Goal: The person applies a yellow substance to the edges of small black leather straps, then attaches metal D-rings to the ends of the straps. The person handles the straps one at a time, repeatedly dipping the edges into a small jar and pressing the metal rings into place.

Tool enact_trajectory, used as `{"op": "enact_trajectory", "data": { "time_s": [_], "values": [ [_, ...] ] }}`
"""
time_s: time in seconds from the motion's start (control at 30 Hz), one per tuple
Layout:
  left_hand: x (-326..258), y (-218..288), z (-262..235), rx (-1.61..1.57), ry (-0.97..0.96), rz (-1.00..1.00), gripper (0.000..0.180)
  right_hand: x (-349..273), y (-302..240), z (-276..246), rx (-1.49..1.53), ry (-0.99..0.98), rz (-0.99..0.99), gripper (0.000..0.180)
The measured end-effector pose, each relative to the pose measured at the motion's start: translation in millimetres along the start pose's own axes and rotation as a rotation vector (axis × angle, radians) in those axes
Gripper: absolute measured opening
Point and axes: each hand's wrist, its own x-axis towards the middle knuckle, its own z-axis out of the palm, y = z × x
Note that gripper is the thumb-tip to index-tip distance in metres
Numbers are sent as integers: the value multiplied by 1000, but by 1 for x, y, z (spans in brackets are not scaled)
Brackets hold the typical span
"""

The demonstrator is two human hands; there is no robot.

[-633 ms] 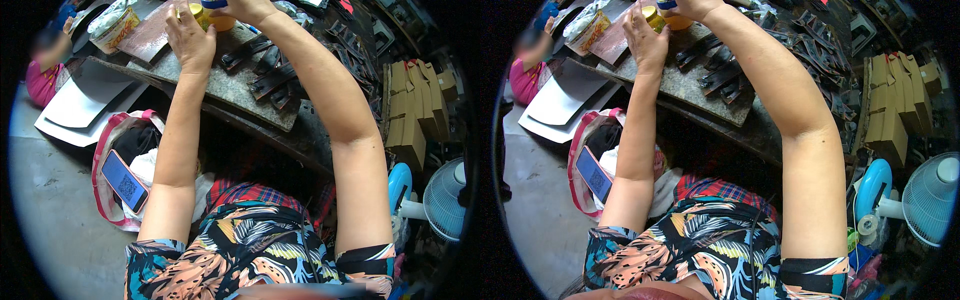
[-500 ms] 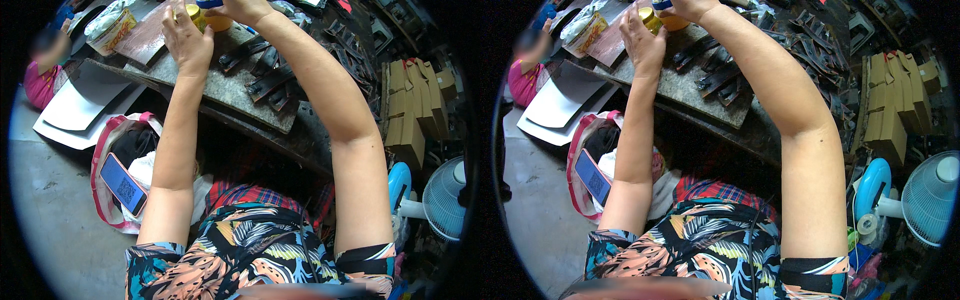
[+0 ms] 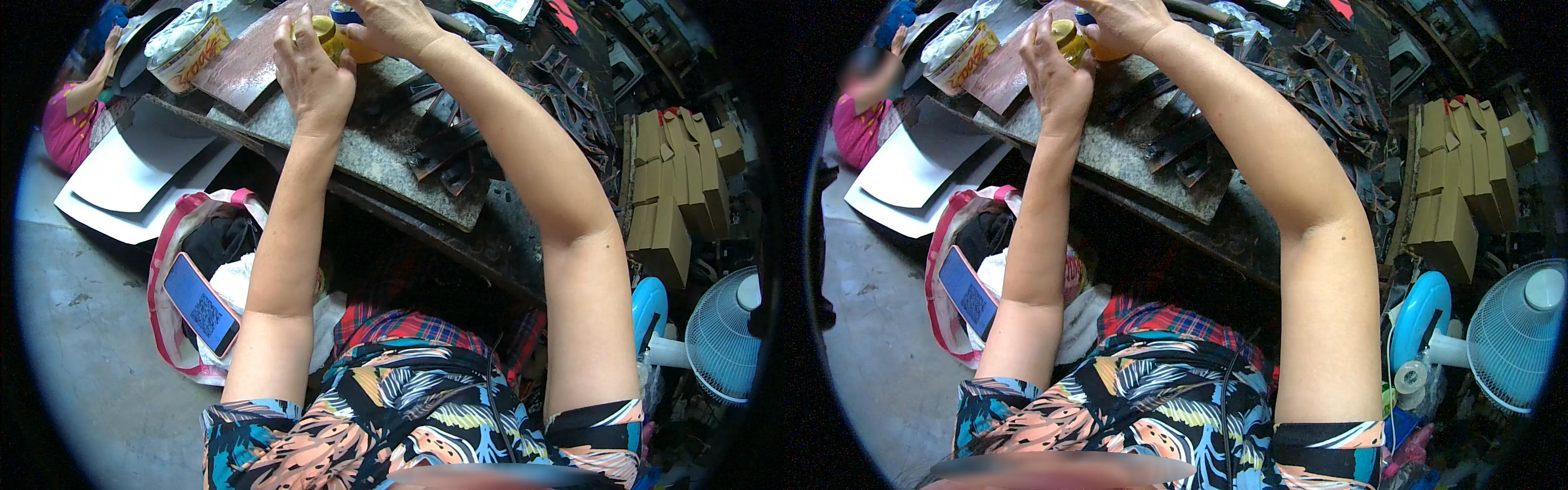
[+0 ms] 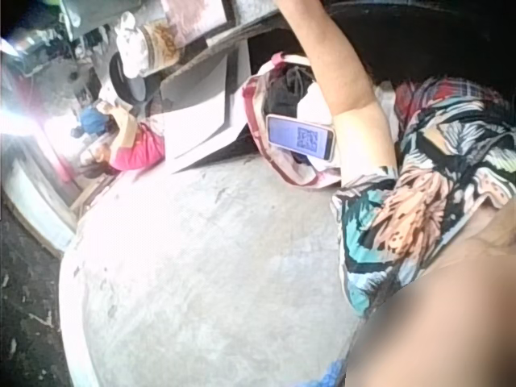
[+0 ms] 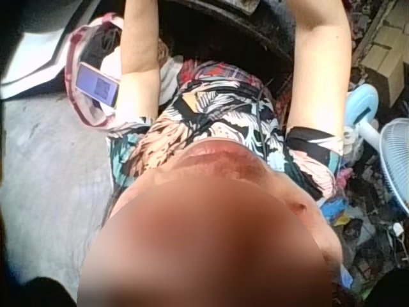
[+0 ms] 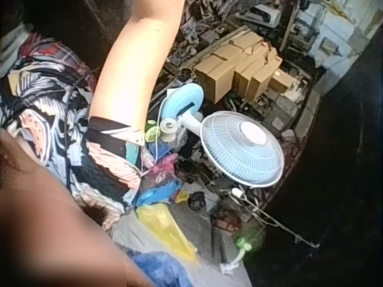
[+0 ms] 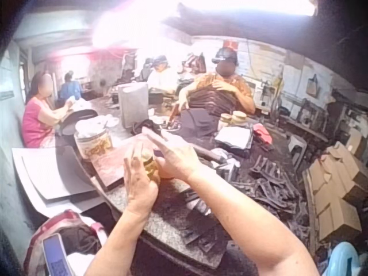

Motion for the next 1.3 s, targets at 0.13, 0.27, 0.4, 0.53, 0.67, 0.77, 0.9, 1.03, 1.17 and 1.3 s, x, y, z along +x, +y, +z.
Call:
{"op": "enact_trajectory", "data": {
  "time_s": [0.13,0.27,0.4,0.53,0.67,0.77,0.9,1.03,1.17,1.3],
  "values": [
    [-3,-6,-1,53,-40,38,80,9,18,-24,231,-49,195,116],
    [-3,-5,1,45,-20,39,76,1,94,-65,178,349,438,119],
    [-1,-3,0,67,-32,40,75,-49,225,-91,327,505,814,128],
    [1,1,-3,56,-47,31,73,-96,341,-69,-152,495,750,140],
    [3,3,-5,64,-69,25,72,-125,384,-41,-300,341,975,137],
    [3,3,-5,46,-97,11,72,-129,374,-36,-325,386,1005,107],
    [4,-2,-3,63,-91,51,72,-98,342,-63,686,696,771,75],
    [4,-5,-3,64,-94,81,73,-61,302,-129,349,773,738,93],
    [5,-6,-2,70,-102,105,73,-71,281,-238,224,825,738,97],
    [5,-8,-2,56,-115,98,73,-153,271,-341,90,878,903,89]
  ]
}}
